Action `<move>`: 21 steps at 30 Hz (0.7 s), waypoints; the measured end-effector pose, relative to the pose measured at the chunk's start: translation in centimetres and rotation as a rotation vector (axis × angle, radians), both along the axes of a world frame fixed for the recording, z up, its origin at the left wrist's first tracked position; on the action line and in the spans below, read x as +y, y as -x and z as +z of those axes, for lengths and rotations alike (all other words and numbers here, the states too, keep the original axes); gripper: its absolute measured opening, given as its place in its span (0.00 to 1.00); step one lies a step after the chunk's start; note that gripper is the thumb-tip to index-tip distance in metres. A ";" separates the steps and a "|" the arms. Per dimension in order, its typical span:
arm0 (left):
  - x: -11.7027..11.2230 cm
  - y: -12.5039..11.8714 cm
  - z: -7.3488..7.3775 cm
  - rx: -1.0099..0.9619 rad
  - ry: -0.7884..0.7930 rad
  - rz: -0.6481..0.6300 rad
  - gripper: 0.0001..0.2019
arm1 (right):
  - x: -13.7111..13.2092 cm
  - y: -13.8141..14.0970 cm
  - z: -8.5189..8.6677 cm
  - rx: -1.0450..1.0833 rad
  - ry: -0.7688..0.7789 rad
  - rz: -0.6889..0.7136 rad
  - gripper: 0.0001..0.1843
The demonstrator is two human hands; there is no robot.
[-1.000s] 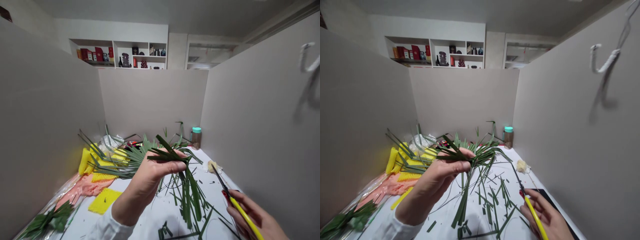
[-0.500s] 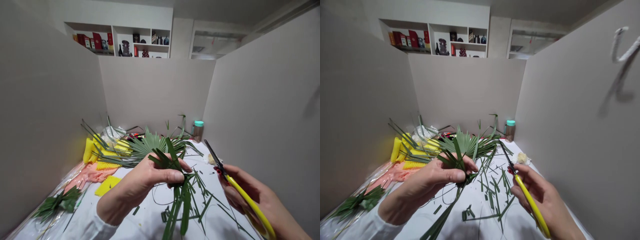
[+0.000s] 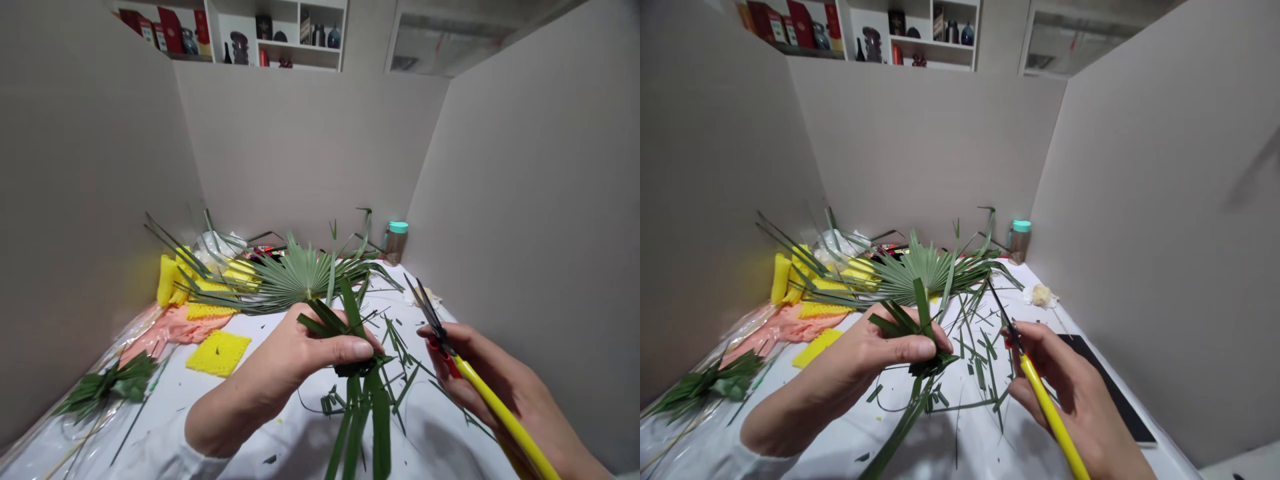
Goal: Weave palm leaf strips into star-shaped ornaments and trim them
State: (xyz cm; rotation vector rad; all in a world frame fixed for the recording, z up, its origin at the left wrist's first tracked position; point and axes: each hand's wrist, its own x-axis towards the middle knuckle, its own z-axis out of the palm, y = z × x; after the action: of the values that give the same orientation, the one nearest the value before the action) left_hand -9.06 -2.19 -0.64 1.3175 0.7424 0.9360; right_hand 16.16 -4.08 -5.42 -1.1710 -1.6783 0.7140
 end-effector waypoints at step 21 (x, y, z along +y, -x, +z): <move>0.8 -4.4 -1.5 -0.079 -0.130 0.295 0.09 | 0.9 3.7 1.0 0.401 0.061 0.113 0.20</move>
State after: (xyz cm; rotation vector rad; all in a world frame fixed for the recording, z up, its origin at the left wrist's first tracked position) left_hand -4.69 -1.44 -2.14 1.2957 0.8405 1.2836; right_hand 12.51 -3.14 -4.38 -0.9054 -1.3989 1.0042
